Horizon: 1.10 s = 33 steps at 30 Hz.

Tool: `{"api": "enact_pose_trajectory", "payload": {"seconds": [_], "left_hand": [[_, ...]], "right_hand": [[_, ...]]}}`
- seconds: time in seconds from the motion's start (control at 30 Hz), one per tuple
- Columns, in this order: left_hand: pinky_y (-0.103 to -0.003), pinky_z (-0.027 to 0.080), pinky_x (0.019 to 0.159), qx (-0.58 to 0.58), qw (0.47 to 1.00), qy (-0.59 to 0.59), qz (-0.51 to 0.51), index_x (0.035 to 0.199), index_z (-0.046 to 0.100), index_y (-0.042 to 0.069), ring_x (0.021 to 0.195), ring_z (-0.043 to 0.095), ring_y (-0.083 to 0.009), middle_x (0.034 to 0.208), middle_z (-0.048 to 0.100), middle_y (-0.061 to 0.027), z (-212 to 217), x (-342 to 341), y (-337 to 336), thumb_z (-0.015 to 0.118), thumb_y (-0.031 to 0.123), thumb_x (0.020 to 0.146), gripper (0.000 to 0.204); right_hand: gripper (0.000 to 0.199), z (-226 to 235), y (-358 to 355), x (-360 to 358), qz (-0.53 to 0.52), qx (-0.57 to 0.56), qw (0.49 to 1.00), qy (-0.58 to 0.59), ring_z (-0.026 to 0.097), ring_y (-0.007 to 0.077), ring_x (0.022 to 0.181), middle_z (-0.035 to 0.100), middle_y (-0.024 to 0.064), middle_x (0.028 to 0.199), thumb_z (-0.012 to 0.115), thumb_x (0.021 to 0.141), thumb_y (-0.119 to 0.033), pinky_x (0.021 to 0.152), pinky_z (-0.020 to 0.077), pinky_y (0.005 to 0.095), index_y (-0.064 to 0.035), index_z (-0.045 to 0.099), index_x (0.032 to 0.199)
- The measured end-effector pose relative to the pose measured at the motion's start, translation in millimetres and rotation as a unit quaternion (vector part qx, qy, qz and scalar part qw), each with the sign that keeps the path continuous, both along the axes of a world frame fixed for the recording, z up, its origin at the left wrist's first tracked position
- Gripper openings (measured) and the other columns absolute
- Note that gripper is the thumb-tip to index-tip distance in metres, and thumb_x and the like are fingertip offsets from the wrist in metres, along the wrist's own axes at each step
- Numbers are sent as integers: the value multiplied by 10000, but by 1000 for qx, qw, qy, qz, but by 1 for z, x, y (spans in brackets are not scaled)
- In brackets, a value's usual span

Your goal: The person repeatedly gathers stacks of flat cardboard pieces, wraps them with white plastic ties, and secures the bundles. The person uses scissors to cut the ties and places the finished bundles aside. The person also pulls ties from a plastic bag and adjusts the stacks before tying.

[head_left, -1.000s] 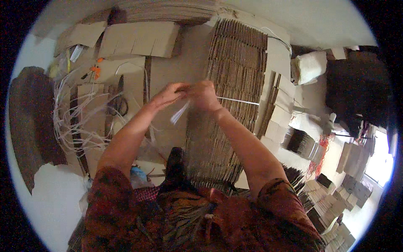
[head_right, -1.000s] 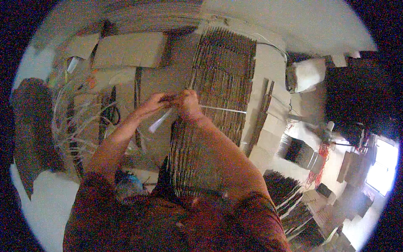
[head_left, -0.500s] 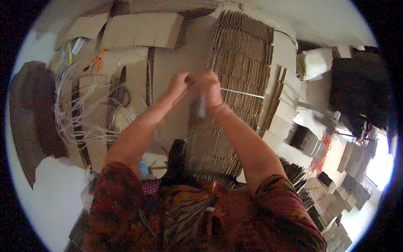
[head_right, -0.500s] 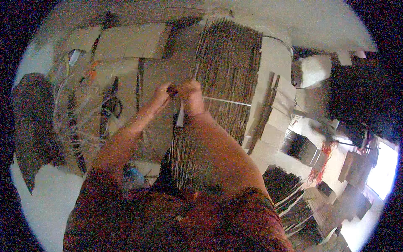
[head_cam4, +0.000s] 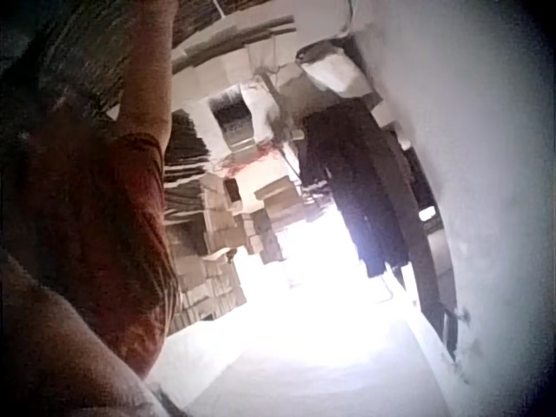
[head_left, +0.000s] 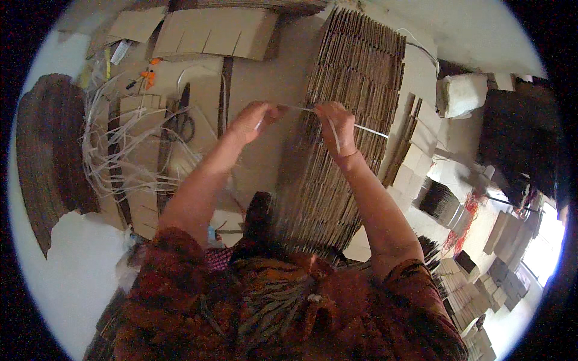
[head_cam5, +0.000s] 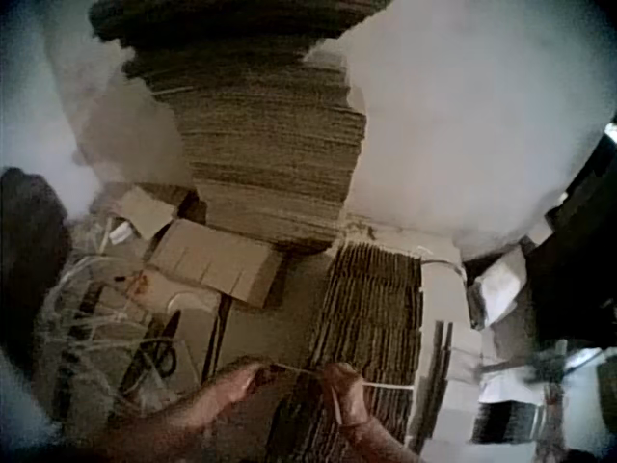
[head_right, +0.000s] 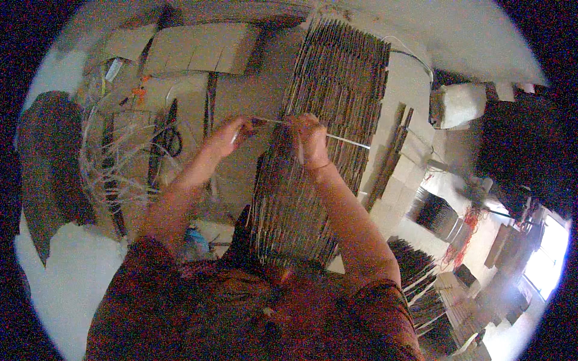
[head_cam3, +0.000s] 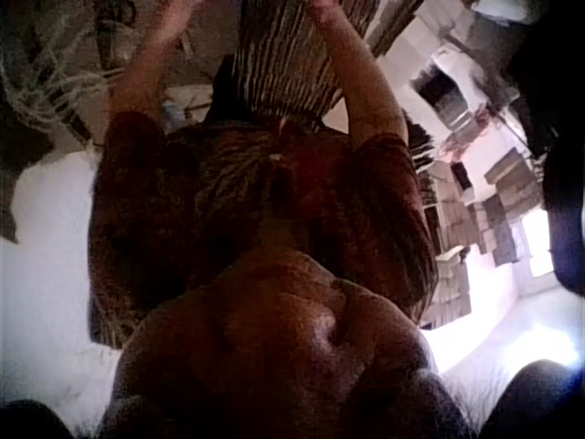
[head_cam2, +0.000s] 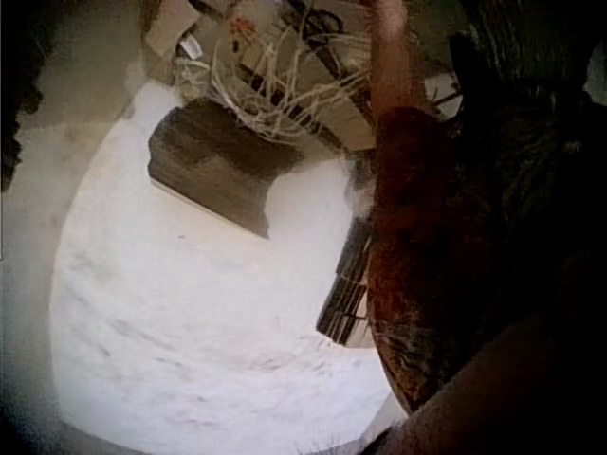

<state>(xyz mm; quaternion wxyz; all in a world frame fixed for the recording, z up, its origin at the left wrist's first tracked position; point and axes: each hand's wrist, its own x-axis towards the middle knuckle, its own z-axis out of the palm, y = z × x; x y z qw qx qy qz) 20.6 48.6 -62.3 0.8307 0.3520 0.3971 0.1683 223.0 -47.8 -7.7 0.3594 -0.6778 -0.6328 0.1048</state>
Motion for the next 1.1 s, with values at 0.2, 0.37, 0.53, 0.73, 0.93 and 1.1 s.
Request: {"api": "enact_pose_trajectory", "payload": {"seconds": [0.2,0.37,0.53,0.73,0.93,1.1], "left_hand": [[-387,465,764,11,984,130,120,980,574,32,877,554,-263,948,590,-138,-16,64,-5,488,268,823,296],[-409,454,800,273,787,530,-160,1036,543,35,958,550,-274,982,569,-156,-21,105,10,504,257,798,328],[-331,442,832,255,766,566,-166,1078,564,118,1051,505,-211,1092,539,-63,-47,106,10,522,214,803,294],[-333,449,809,269,742,583,-191,1092,549,112,1030,514,-202,1080,543,-63,-64,112,13,526,246,814,310],[-335,455,785,326,638,625,-310,1106,535,106,1009,522,-193,1068,547,-64,-74,119,19,530,278,825,330],[-336,461,765,431,173,674,-574,1118,523,101,992,529,-185,1058,550,-64,-118,108,16,533,304,834,350]], "right_hand": [[344,28,31,-31,-168,-70,757,628,383,135,503,414,25,550,482,874,-220,547,348,269,-53,449,575],[354,28,23,-31,-242,-22,689,683,313,135,436,308,11,488,444,858,-146,466,300,298,-89,334,527],[348,63,1,-40,-265,-38,798,541,316,133,431,322,16,491,465,822,-118,461,312,298,-74,325,506],[340,66,-17,-38,-253,-4,736,628,333,117,467,360,21,505,473,809,-106,478,335,285,-54,339,501],[335,80,-4,-41,-229,-32,824,517,325,116,469,342,16,497,435,826,-89,483,337,271,-52,326,512],[349,82,-15,-32,-267,7,659,703,277,138,433,289,12,474,433,827,-115,495,311,306,-95,307,502]]}}
